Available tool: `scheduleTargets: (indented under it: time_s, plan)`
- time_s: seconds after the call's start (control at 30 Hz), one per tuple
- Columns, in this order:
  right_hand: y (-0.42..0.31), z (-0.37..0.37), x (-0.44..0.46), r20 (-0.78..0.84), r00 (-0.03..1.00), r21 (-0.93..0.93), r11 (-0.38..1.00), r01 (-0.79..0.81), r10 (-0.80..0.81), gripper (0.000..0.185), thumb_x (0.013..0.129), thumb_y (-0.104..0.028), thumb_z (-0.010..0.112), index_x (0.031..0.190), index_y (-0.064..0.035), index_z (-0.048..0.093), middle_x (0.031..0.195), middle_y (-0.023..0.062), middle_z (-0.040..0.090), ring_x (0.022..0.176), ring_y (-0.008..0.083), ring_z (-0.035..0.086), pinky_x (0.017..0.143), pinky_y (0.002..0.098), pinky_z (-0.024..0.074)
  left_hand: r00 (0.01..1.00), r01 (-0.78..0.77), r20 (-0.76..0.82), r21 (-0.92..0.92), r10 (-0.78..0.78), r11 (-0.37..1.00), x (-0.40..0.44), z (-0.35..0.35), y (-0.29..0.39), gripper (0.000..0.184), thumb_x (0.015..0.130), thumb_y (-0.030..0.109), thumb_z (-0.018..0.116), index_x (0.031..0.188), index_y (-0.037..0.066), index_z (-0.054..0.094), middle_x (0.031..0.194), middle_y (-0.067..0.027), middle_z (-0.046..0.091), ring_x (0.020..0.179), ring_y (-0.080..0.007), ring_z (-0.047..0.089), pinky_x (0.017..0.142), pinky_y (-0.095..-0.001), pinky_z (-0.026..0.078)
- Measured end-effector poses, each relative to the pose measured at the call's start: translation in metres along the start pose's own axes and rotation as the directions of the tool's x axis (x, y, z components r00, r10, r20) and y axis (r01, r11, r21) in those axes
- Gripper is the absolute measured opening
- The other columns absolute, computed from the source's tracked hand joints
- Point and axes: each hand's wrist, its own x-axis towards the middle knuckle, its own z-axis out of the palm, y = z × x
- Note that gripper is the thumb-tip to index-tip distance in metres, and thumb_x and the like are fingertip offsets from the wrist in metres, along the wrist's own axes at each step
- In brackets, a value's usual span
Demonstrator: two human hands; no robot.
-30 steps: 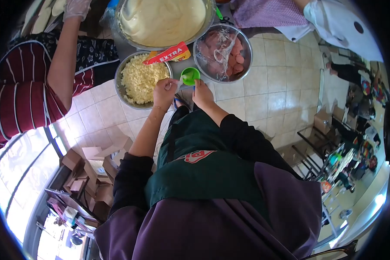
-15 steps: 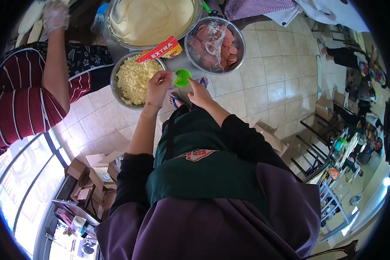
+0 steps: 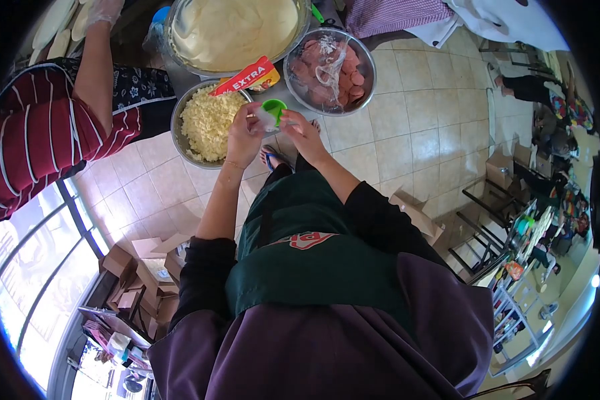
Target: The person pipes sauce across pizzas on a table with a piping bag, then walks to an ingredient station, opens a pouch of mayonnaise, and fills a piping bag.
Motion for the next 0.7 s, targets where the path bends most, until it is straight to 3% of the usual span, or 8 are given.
scheduleTargets:
  time_s: [0.03,0.07,0.17,0.23,0.33,0.53,0.63,0.7]
  plan:
    - [-0.004,0.004,0.000,-0.047,0.998,0.134,0.990,0.053,-0.047,0.038,0.080,-0.016,0.062,0.112,0.0004,0.049,0.101,0.0120,0.056,0.093,0.0175,0.057,0.078,0.0280,0.0455,1.000,0.000,0.001,-0.002,0.000,1.000,-0.001,0.003,0.000,0.046,0.069,-0.013,0.053,0.112,0.003,0.046,0.097,-0.0095,0.053,0.085,-0.0166,0.059,0.074,-0.0241,0.047]
    - [-0.008,0.006,0.001,-0.049,0.998,0.131,0.990,0.055,-0.049,0.038,0.080,-0.016,0.062,0.112,0.0004,0.049,0.101,0.0120,0.056,0.093,0.0175,0.057,0.078,0.0280,0.0455,1.000,0.002,0.018,-0.051,-0.001,0.999,-0.001,0.005,0.001,0.046,0.070,-0.012,0.054,0.113,0.003,0.045,0.097,-0.0092,0.052,0.085,-0.0165,0.059,0.074,-0.0238,0.047]
    - [-0.013,0.006,0.010,-0.019,0.996,-0.054,0.995,0.089,-0.090,0.028,0.079,-0.011,0.063,0.101,0.0029,0.053,0.087,0.0095,0.058,0.081,0.0156,0.060,0.069,0.0250,0.0485,1.000,-0.010,0.005,-0.145,0.011,0.989,-0.002,0.008,0.002,0.045,0.073,-0.012,0.054,0.114,0.002,0.043,0.097,-0.0086,0.051,0.085,-0.0163,0.060,0.074,-0.0232,0.048]
    - [-0.015,0.006,0.015,-0.040,0.994,0.131,0.986,-0.100,0.106,0.023,0.079,-0.009,0.062,0.096,0.0040,0.054,0.078,0.0081,0.059,0.067,0.0135,0.061,0.058,0.0223,0.0495,0.999,-0.026,-0.028,-0.189,0.021,0.982,-0.001,0.007,-0.002,0.044,0.074,-0.012,0.054,0.115,0.003,0.043,0.097,-0.0084,0.050,0.086,-0.0163,0.060,0.074,-0.0230,0.048]
    - [-0.014,0.006,0.015,-0.139,0.987,0.183,0.982,-0.050,0.076,0.018,0.080,-0.008,0.061,0.091,0.0041,0.054,0.074,0.0075,0.059,0.059,0.0119,0.060,0.053,0.0214,0.0496,0.988,-0.067,-0.148,-0.233,0.033,0.970,-0.003,-0.002,-0.011,0.041,0.075,-0.012,0.053,0.113,0.002,0.043,0.096,-0.0091,0.051,0.086,-0.0167,0.060,0.074,-0.0235,0.048]
    - [-0.028,-0.001,0.010,-0.222,0.972,0.236,0.971,-0.029,0.083,0.010,0.081,-0.004,0.056,0.089,0.0012,0.053,0.078,0.0069,0.058,0.066,0.0132,0.059,0.061,0.0248,0.0508,0.989,-0.041,-0.145,-0.209,0.010,0.977,-0.007,-0.015,-0.032,0.035,0.076,-0.013,0.047,0.107,0.002,0.047,0.098,-0.0108,0.054,0.086,-0.0162,0.059,0.077,-0.0232,0.046]
    - [-0.022,-0.006,0.014,-0.259,0.963,0.286,0.958,0.009,0.068,0.010,0.082,-0.005,0.056,0.090,-0.0004,0.052,0.082,0.0055,0.057,0.071,0.0126,0.058,0.065,0.0257,0.0504,0.968,0.005,-0.246,-0.167,-0.046,0.986,-0.008,-0.017,-0.035,0.038,0.074,-0.013,0.045,0.107,0.003,0.049,0.099,-0.0099,0.054,0.091,-0.0166,0.056,0.079,-0.0254,0.044]
    - [-0.019,-0.007,0.016,-0.222,0.969,0.330,0.944,-0.032,0.110,0.010,0.082,-0.006,0.055,0.091,-0.0013,0.052,0.083,0.0048,0.057,0.074,0.0119,0.057,0.067,0.0256,0.0500,0.965,0.073,-0.208,-0.380,-0.162,0.922,-0.010,-0.013,-0.031,0.040,0.072,-0.008,0.047,0.110,0.004,0.049,0.100,-0.0092,0.055,0.097,-0.0175,0.052,0.081,-0.0283,0.043]
